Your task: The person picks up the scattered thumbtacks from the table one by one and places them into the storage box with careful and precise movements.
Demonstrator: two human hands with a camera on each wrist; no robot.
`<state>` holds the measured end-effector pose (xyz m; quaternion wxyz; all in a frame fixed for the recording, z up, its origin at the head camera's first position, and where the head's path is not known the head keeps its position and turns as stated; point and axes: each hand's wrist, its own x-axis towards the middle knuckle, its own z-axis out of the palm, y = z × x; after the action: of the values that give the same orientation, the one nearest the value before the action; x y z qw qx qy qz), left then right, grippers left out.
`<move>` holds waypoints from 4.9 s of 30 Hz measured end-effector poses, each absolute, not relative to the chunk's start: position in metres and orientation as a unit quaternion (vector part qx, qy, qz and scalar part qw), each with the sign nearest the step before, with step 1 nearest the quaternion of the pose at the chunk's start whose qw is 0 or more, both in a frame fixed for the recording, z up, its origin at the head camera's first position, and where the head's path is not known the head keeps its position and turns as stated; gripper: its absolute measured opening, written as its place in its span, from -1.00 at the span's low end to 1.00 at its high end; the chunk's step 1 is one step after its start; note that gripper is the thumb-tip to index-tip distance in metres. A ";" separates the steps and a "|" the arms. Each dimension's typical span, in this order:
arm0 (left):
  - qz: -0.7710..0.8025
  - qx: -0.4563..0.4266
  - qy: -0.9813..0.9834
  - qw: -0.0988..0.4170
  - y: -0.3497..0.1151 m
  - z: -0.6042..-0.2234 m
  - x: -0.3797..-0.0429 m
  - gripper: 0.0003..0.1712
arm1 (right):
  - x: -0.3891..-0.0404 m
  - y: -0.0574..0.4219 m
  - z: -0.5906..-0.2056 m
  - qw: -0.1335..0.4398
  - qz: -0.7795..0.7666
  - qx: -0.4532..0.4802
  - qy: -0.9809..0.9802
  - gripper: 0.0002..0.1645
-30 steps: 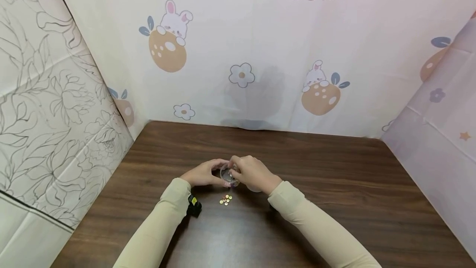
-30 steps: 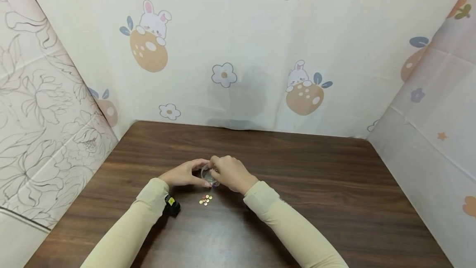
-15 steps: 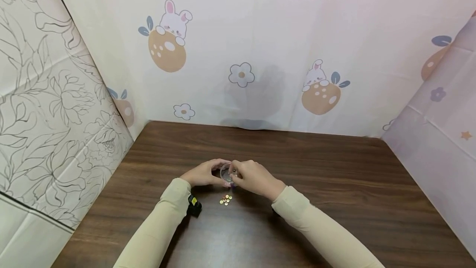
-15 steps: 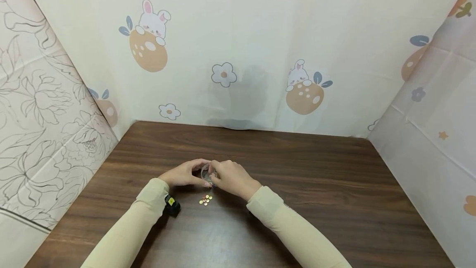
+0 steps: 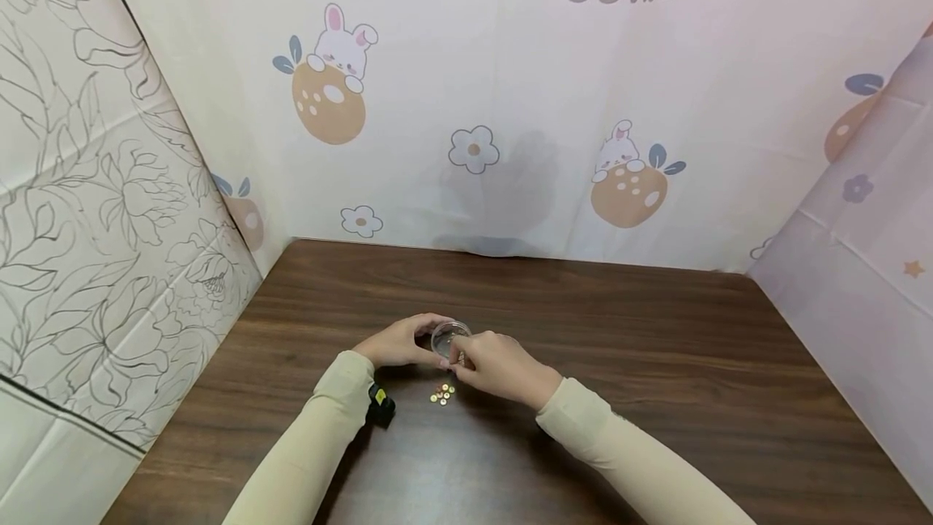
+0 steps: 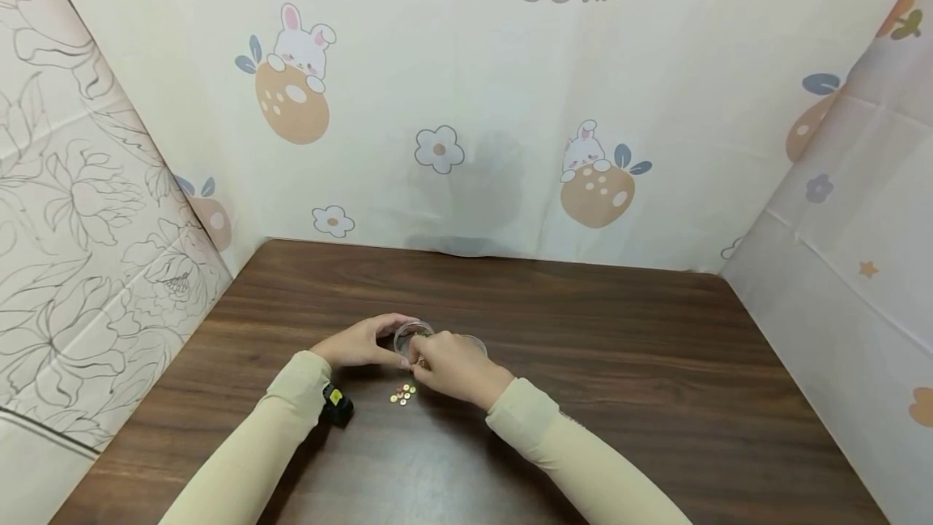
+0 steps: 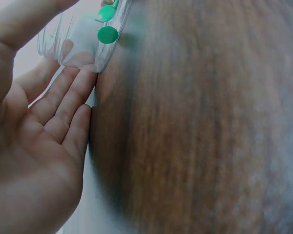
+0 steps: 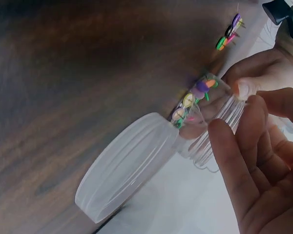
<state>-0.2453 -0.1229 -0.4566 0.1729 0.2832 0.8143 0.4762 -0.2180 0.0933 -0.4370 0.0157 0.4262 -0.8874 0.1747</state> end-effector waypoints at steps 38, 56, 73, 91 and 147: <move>0.460 0.285 0.825 0.164 -0.128 -0.485 -0.262 -0.18 | -0.205 0.082 -0.450 0.002 0.090 0.452 -0.888 -0.85; 0.469 0.272 0.823 0.169 -0.125 -0.476 -0.257 -0.20 | -0.208 0.085 -0.449 -0.018 0.107 0.456 -0.883 -0.87; 0.466 0.275 0.825 0.165 -0.126 -0.483 -0.261 -0.18 | -0.214 0.094 -0.441 0.016 0.144 0.475 -0.868 -0.92; 0.477 0.265 0.818 0.183 -0.121 -0.453 -0.243 -0.19 | -0.229 0.101 -0.420 0.014 0.213 0.400 -0.891 -0.95; 0.462 0.252 0.829 0.188 -0.125 -0.480 -0.253 -0.21 | -0.232 0.081 -0.414 -0.021 0.169 0.406 -0.898 -0.93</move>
<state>-0.2526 -0.1253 -0.4799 0.1876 0.2525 0.8291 0.4623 -0.2324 0.0806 -0.4141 -0.0212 0.4058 -0.8979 0.1691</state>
